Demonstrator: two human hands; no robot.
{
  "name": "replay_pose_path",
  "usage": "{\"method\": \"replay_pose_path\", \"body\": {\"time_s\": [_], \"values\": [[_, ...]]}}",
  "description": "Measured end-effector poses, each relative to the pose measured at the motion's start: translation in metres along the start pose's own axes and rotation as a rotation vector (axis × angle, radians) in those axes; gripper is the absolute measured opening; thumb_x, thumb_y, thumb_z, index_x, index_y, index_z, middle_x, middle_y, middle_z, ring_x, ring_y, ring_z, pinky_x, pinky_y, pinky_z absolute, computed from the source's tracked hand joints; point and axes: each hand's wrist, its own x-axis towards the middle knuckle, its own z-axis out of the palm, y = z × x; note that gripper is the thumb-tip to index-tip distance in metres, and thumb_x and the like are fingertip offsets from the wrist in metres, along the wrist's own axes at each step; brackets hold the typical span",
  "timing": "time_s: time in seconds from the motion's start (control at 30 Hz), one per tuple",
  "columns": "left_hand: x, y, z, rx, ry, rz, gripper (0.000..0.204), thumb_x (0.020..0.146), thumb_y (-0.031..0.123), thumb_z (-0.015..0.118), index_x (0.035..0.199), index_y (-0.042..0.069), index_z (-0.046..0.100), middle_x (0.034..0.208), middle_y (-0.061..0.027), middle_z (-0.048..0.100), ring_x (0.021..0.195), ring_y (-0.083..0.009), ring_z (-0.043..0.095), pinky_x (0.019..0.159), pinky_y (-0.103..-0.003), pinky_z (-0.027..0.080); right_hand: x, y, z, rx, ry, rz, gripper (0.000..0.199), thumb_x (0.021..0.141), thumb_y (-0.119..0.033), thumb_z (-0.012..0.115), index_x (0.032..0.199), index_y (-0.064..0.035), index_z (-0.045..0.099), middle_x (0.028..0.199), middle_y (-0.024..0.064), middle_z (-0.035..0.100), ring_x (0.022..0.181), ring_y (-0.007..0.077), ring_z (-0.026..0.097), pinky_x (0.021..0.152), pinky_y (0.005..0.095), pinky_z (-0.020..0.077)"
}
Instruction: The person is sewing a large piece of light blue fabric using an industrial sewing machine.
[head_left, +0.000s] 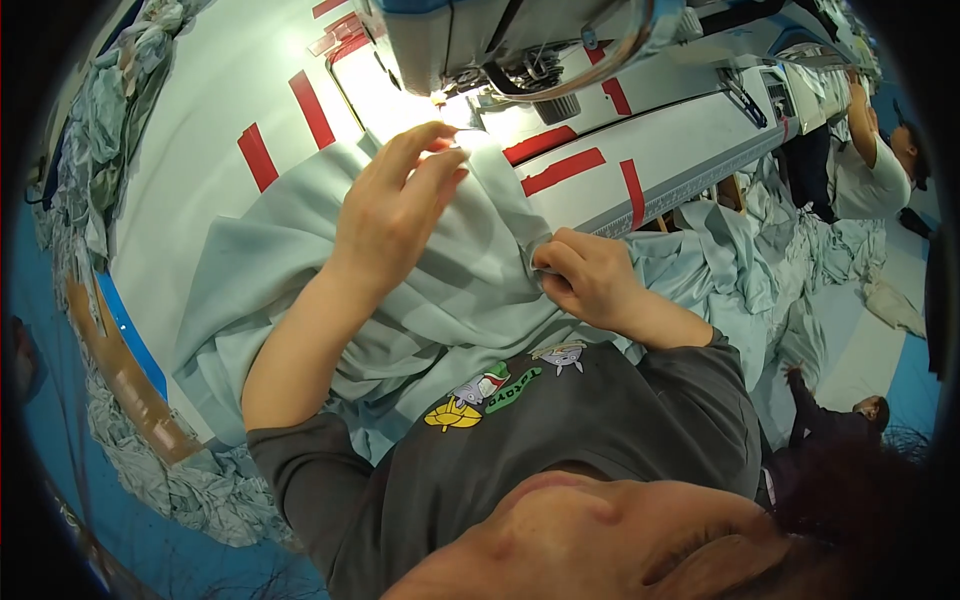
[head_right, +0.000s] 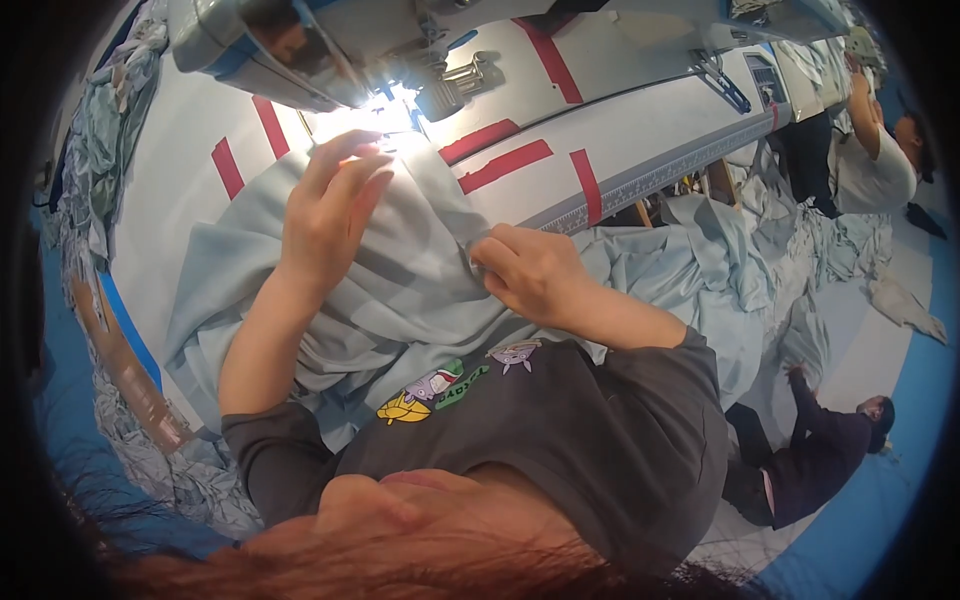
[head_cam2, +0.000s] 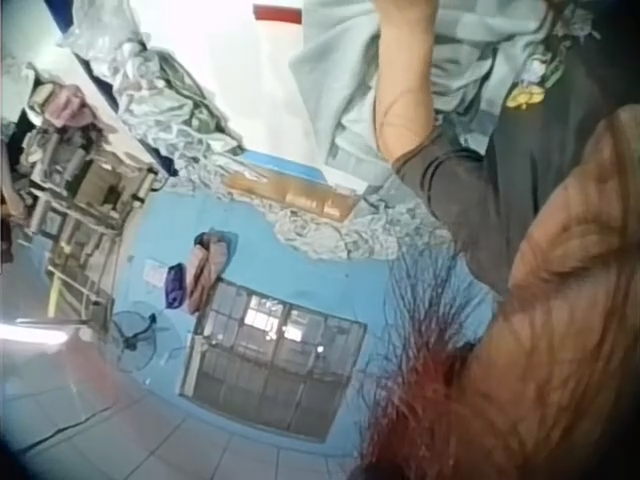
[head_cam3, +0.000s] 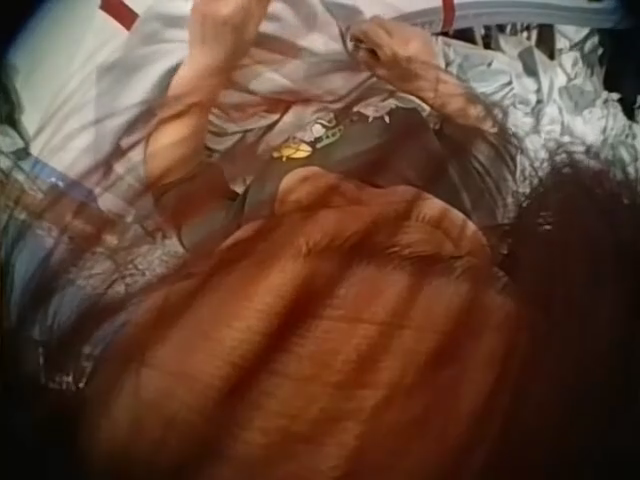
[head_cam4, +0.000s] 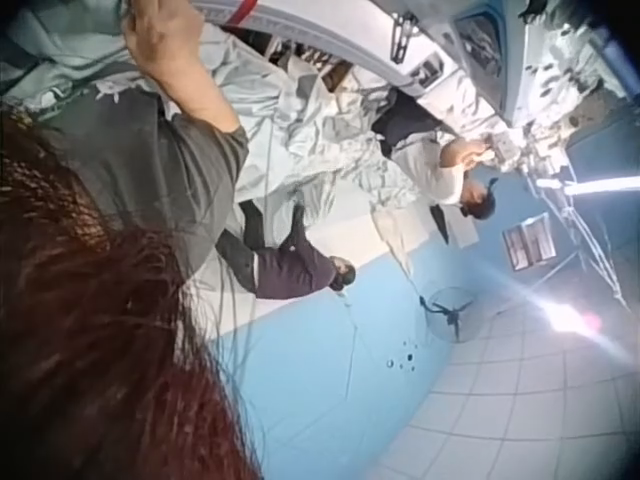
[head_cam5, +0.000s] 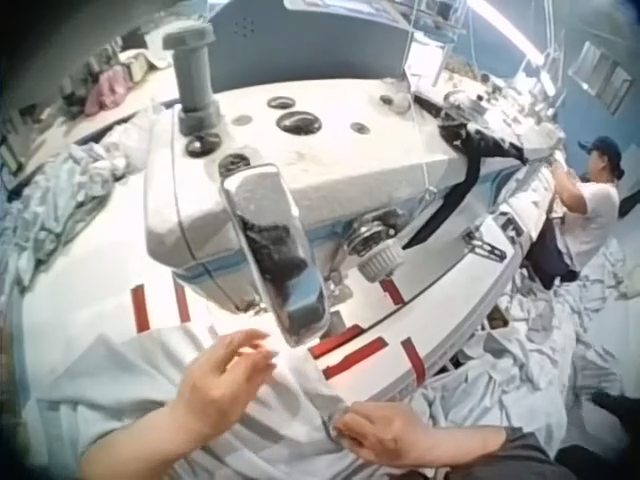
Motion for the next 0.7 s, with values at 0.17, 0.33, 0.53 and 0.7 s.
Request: {"method": "replay_pose_path", "body": {"time_s": [0.17, 0.33, 0.53, 0.7], "values": [[0.014, -0.01, 0.01, 0.201, -0.143, 0.039, 0.029, 0.075, 0.005, 0.066, 0.104, 0.009, 0.063, 0.103, -0.0007, 0.054, 0.074, -0.015, 0.06, 0.059, -0.03, 0.049, 0.003, 0.0, -0.004, 0.006, -0.038, -0.032, 0.023, 0.061, 0.0, 0.063, 0.081, -0.0091, 0.056, 0.071, 0.0043, 0.05, 0.056, 0.0224, 0.053, 0.05, 0.0331, 0.0429], [0.014, -0.014, 0.017, 0.172, -0.125, 0.119, 0.021, 0.077, 0.008, 0.066, 0.098, 0.01, 0.064, 0.096, 0.0025, 0.054, 0.069, -0.014, 0.059, 0.055, -0.028, 0.05, 0.005, 0.01, -0.015, 0.134, -0.125, -0.065, 0.023, 0.06, -0.001, 0.062, 0.081, -0.0086, 0.057, 0.068, 0.0046, 0.049, 0.056, 0.0229, 0.054, 0.05, 0.0337, 0.0433], [0.006, -0.019, 0.026, -0.083, -0.062, 0.001, 0.01, 0.077, 0.019, 0.062, 0.083, 0.012, 0.062, 0.07, -0.0055, 0.057, 0.061, -0.0226, 0.061, 0.051, -0.034, 0.051, 0.021, 0.025, -0.025, 0.108, -0.365, -0.19, 0.022, 0.06, 0.001, 0.061, 0.081, -0.0045, 0.057, 0.07, 0.009, 0.055, 0.057, 0.0268, 0.056, 0.051, 0.0346, 0.0439], [0.008, -0.019, 0.029, 0.153, 0.13, 0.287, 0.015, 0.073, 0.019, 0.059, 0.086, 0.013, 0.055, 0.072, -0.0027, 0.052, 0.053, -0.0225, 0.058, 0.048, -0.033, 0.05, 0.037, 0.02, -0.025, 0.196, -0.405, -0.229, 0.026, 0.06, 0.005, 0.061, 0.083, -0.0057, 0.058, 0.065, 0.0093, 0.055, 0.055, 0.0289, 0.056, 0.05, 0.0352, 0.0439]]}}
